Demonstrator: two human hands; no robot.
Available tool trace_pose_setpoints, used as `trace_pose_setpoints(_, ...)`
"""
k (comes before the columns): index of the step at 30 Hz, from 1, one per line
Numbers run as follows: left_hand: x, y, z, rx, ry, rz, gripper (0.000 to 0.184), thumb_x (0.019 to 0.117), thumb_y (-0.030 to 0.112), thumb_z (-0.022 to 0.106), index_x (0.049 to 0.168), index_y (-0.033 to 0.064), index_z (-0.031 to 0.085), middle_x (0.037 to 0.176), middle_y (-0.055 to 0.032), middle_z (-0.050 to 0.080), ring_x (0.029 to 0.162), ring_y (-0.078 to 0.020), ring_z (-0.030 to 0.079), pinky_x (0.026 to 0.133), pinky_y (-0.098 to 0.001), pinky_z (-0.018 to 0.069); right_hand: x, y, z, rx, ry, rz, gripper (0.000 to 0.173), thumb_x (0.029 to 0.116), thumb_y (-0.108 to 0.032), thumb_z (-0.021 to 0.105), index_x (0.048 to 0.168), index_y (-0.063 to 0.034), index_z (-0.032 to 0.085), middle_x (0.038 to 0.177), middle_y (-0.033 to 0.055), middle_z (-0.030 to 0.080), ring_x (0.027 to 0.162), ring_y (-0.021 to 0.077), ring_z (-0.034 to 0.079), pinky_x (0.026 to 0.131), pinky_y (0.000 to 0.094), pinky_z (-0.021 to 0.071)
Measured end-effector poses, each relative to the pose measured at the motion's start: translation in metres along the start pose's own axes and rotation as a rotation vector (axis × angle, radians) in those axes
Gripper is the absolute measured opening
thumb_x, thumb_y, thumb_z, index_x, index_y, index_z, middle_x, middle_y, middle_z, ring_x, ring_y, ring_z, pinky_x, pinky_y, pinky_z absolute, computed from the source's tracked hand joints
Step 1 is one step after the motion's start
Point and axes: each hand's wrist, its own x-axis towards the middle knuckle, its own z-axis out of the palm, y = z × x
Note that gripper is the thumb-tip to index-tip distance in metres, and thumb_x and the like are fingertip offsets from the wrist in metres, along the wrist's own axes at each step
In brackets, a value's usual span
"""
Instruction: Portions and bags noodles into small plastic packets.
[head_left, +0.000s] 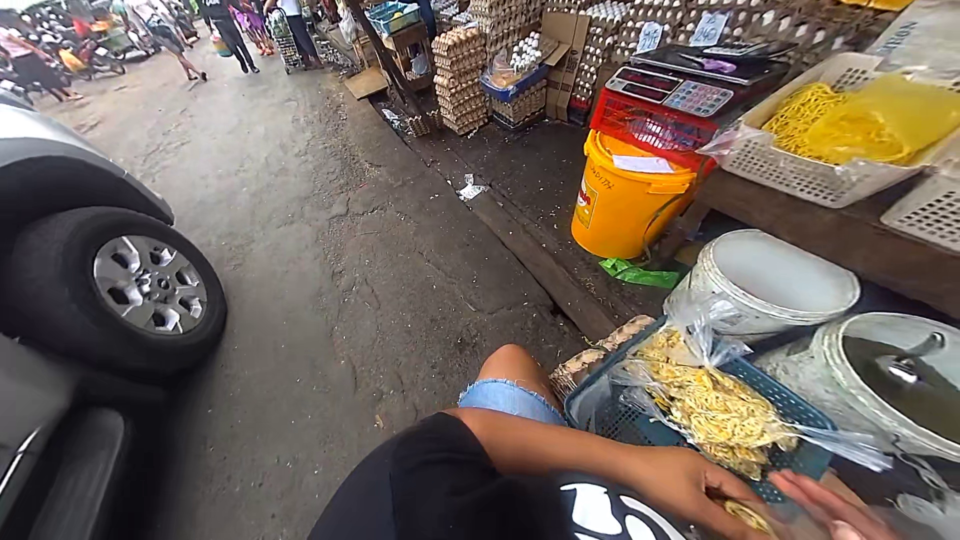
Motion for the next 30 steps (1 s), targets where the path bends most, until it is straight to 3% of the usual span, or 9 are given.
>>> trace_pose_setpoints(2, 0.002, 0.003, 0.003, 0.011, 0.021, 0.089, 0.02, 0.0967, 0.005, 0.064, 0.103, -0.0128, 0.072, 0.093, -0.0185, 0.071, 0.086, -0.0167, 0.066, 0.082, -0.0328, 0.0524, 0.001, 0.004, 0.005, -0.126, -0.106, -0.025, 0.048, 0.1114, -0.024, 0.042, 0.131, 0.0172, 0.057, 0.138, 0.0296, 0.059, 0.138, 0.0272, 0.052, 0.118, 0.039, 0.038)
trace_pose_setpoints(5, 0.006, 0.001, 0.006, 0.054, 0.022, 0.153, 0.02, 0.0973, 0.003, 0.062, 0.089, -0.0124, 0.072, 0.086, -0.0176, 0.069, 0.08, -0.0152, 0.063, 0.076, -0.03, 0.0493, 0.003, 0.008, 0.007, -0.239, -0.121, -0.072, 0.053, 0.1121, -0.028, 0.038, 0.124, 0.0184, 0.06, 0.135, 0.0357, 0.058, 0.141, 0.0396, 0.047, 0.122, 0.0439, 0.032)
trace_pose_setpoints(9, 0.004, -0.005, 0.004, 0.095, -0.006, 0.124, 0.019, 0.0963, 0.004, 0.065, 0.095, -0.0134, 0.073, 0.097, -0.0224, 0.071, 0.092, -0.0212, 0.067, 0.085, -0.0341, 0.0512, 0.001, 0.007, 0.006, -0.166, -0.081, -0.104, 0.052, 0.1117, -0.029, 0.04, 0.118, 0.0178, 0.063, 0.132, 0.0308, 0.062, 0.141, 0.0299, 0.049, 0.122, 0.0386, 0.0325)
trace_pose_setpoints(14, 0.003, 0.003, 0.002, 0.166, -0.022, 0.052, 0.021, 0.0962, 0.003, 0.065, 0.107, -0.0136, 0.07, 0.103, -0.0256, 0.07, 0.099, -0.0283, 0.068, 0.09, -0.0401, 0.0524, -0.001, 0.011, 0.004, -0.152, -0.108, -0.082, 0.052, 0.1118, -0.028, 0.039, 0.12, 0.0179, 0.063, 0.133, 0.0325, 0.06, 0.141, 0.0325, 0.048, 0.122, 0.0394, 0.0319)
trace_pose_setpoints(18, 0.005, 0.004, 0.002, 0.206, -0.012, 0.063, 0.018, 0.0928, 0.003, 0.069, 0.097, -0.0138, 0.069, 0.095, -0.0243, 0.069, 0.09, -0.027, 0.066, 0.083, -0.0396, 0.0515, 0.002, 0.012, 0.004, -0.132, -0.113, -0.058, 0.047, 0.1108, -0.023, 0.042, 0.12, 0.0163, 0.065, 0.135, 0.0319, 0.06, 0.14, 0.0314, 0.048, 0.121, 0.0387, 0.0336)
trace_pose_setpoints(21, 0.004, 0.003, 0.002, 0.237, 0.008, 0.073, 0.019, 0.0936, 0.006, 0.069, 0.09, -0.0127, 0.069, 0.086, -0.021, 0.067, 0.082, -0.024, 0.063, 0.077, -0.0389, 0.0495, 0.001, 0.017, 0.006, -0.102, -0.098, -0.06, 0.043, 0.11, -0.021, 0.043, 0.119, 0.0149, 0.066, 0.134, 0.0284, 0.062, 0.14, 0.0276, 0.05, 0.12, 0.0375, 0.0352)
trace_pose_setpoints(25, 0.004, -0.005, 0.002, 0.228, 0.0, 0.082, 0.023, 0.0976, 0.009, 0.065, 0.095, -0.0129, 0.07, 0.087, -0.0213, 0.07, 0.083, -0.0247, 0.067, 0.079, -0.0406, 0.0526, 0.003, 0.013, 0.009, -0.038, -0.101, -0.062, 0.044, 0.1106, -0.022, 0.041, 0.123, 0.0138, 0.064, 0.135, 0.0227, 0.064, 0.138, 0.0206, 0.052, 0.119, 0.0361, 0.0383)
trace_pose_setpoints(28, 0.005, 0.002, 0.001, 0.183, -0.037, 0.031, 0.022, 0.0984, 0.009, 0.064, 0.096, -0.0123, 0.07, 0.082, -0.017, 0.069, 0.076, -0.0178, 0.064, 0.074, -0.036, 0.0511, 0.01, -0.005, -0.002, -0.034, -0.012, -0.128, 0.046, 0.1115, -0.031, 0.041, 0.128, 0.006, 0.064, 0.135, 0.009, 0.066, 0.133, 0.0096, 0.055, 0.116, 0.0335, 0.0426)
trace_pose_setpoints(30, 0.005, 0.012, -0.002, 0.152, -0.039, 0.009, 0.022, 0.0991, 0.008, 0.063, 0.102, -0.0121, 0.07, 0.086, -0.0175, 0.07, 0.08, -0.0172, 0.065, 0.078, -0.0356, 0.0517, 0.017, -0.019, -0.018, -0.025, 0.114, -0.217, 0.041, 0.1115, -0.033, 0.042, 0.137, -0.0082, 0.062, 0.132, -0.0055, 0.068, 0.129, 0.0053, 0.059, 0.114, 0.0319, 0.0455)
